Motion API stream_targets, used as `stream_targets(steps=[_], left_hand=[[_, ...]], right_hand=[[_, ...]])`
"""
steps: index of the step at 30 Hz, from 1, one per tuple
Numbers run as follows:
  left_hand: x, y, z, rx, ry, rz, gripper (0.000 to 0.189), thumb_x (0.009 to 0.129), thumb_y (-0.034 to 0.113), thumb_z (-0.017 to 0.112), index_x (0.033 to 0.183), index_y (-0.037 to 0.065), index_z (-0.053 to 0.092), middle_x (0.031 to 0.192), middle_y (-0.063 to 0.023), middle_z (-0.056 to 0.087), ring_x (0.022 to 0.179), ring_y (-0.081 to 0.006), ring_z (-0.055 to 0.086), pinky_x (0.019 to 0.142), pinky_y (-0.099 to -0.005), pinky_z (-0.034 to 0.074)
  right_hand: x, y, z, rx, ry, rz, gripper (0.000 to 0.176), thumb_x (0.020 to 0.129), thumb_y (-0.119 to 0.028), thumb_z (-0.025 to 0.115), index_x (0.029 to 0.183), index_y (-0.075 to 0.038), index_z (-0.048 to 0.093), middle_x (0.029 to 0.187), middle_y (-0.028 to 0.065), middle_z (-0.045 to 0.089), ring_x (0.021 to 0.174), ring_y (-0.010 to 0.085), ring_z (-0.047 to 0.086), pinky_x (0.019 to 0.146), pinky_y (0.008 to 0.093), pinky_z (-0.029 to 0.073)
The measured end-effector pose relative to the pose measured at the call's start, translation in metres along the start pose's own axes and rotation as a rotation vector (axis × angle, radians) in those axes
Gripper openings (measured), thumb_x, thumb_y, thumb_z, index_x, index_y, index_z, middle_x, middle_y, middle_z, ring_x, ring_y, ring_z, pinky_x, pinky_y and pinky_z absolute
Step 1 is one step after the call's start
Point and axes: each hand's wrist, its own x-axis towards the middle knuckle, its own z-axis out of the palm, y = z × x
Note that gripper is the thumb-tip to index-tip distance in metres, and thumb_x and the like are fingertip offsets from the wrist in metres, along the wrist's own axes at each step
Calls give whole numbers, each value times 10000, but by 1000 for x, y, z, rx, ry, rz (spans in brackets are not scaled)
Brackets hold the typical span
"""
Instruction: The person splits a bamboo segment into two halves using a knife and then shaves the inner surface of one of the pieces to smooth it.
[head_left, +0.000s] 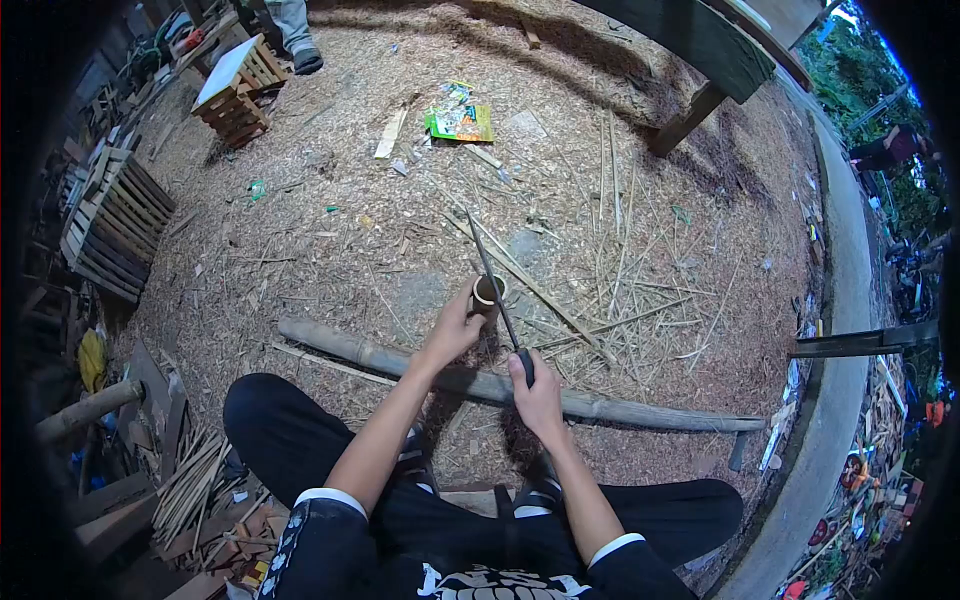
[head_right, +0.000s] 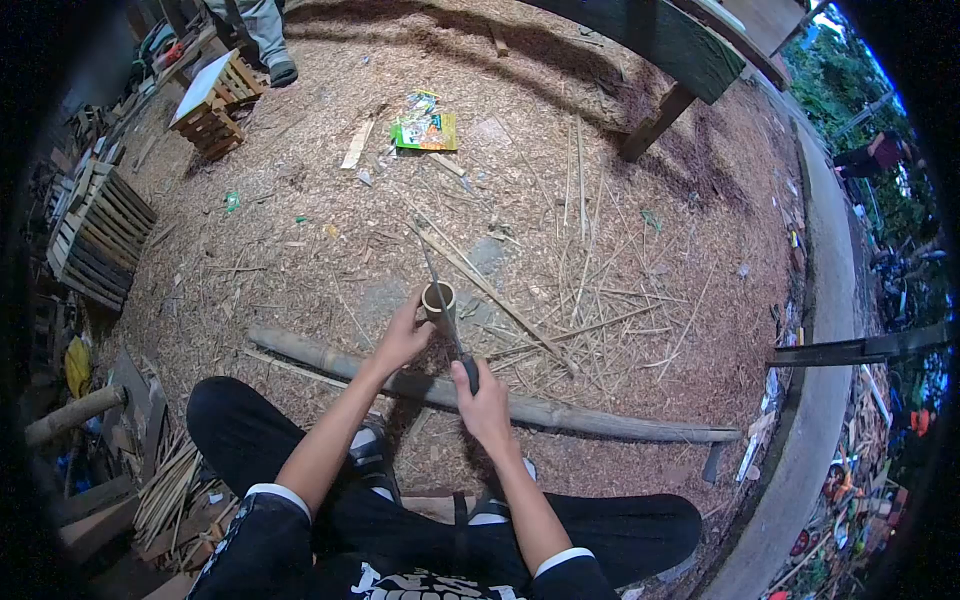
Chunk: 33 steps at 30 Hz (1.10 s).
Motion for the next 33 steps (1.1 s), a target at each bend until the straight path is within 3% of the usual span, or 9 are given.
stream_targets(steps=[4, 6, 7, 9, 16, 19, 24, 28, 33], left_hand=[[-2, -12, 3, -46, -2, -24, 693, 821, -13, 585, 1477, -1, 362, 1279, -277, 599, 1237, -422, 571, 1044, -432, 456], [-1, -15, 0, -50, -81, -49, 678, 845, -34, 593, 1489, 34, 390, 1285, -185, 591, 1255, -294, 572, 1014, -387, 493], [-2, -13, 1, -50, -89, -45, 678, 845, -34, 593, 1489, 34, 390, 1285, -185, 591, 1255, -294, 572, 1014, -387, 493], [-3, -5, 3, 108, -28, 87, 671, 825, -19, 588, 1463, 0, 380, 1248, -266, 609, 1205, -431, 590, 1024, -425, 472], [17, 59, 15, 150, 3, 262, 600, 844, -34, 603, 1421, 4, 443, 1300, -265, 596, 1223, -437, 572, 1046, -449, 452], [18, 38, 24, 144, -132, 142, 588, 853, -5, 638, 1414, 19, 462, 1299, -266, 601, 1216, -433, 577, 1032, -452, 462], [19, 24, 42, 88, -63, 54, 592, 853, 39, 681, 1411, 28, 482, 1291, -265, 608, 1214, -431, 577, 1032, -457, 460], [21, 30, 35, 135, 5, 201, 602, 847, -19, 589, 1430, 3, 441, 1306, -269, 598, 1232, -424, 572, 1052, -459, 449], [17, 58, 27, -73, -89, -14, 604, 837, -42, 540, 1430, -14, 428, 1315, -284, 584, 1259, -429, 549, 1072, -458, 432]], right_hand=[[-4, 1, 7, 66, 21, -20, 496, 1001, -483, 555, 1021, 9, 609, 766, 279, 628, 758, 477, 642, 687, 493, 484], [-9, 4, 10, 29, 24, -27, 483, 1001, -466, 566, 1031, 14, 609, 783, 274, 633, 766, 459, 645, 699, 484, 486], [-11, 5, 9, 29, 33, -24, 483, 1001, -466, 566, 1031, 14, 609, 783, 274, 633, 766, 459, 645, 699, 484, 486], [-12, 6, 4, 63, 2, 26, 459, 1001, -446, 577, 1035, 11, 612, 778, 264, 635, 767, 447, 647, 701, 476, 488], [-26, -4, -24, 92, 112, 18, 448, 1006, -428, 576, 1015, 19, 587, 758, 252, 631, 732, 436, 659, 670, 479, 488], [-18, 25, -17, 43, 100, 105, 447, 1014, -428, 561, 996, 19, 581, 743, 243, 629, 721, 420, 670, 658, 479, 487], [-3, 36, -18, 224, 87, 119, 454, 1020, -419, 552, 949, 28, 588, 741, 233, 626, 709, 395, 642, 659, 466, 478], [0, 36, -11, 98, 100, -23, 461, 1020, -431, 547, 956, 24, 591, 745, 245, 623, 718, 424, 634, 672, 469, 483], [-6, 11, -26, 160, 84, 27, 470, 1015, -444, 549, 968, 23, 593, 763, 262, 627, 746, 460, 634, 692, 477, 491]])
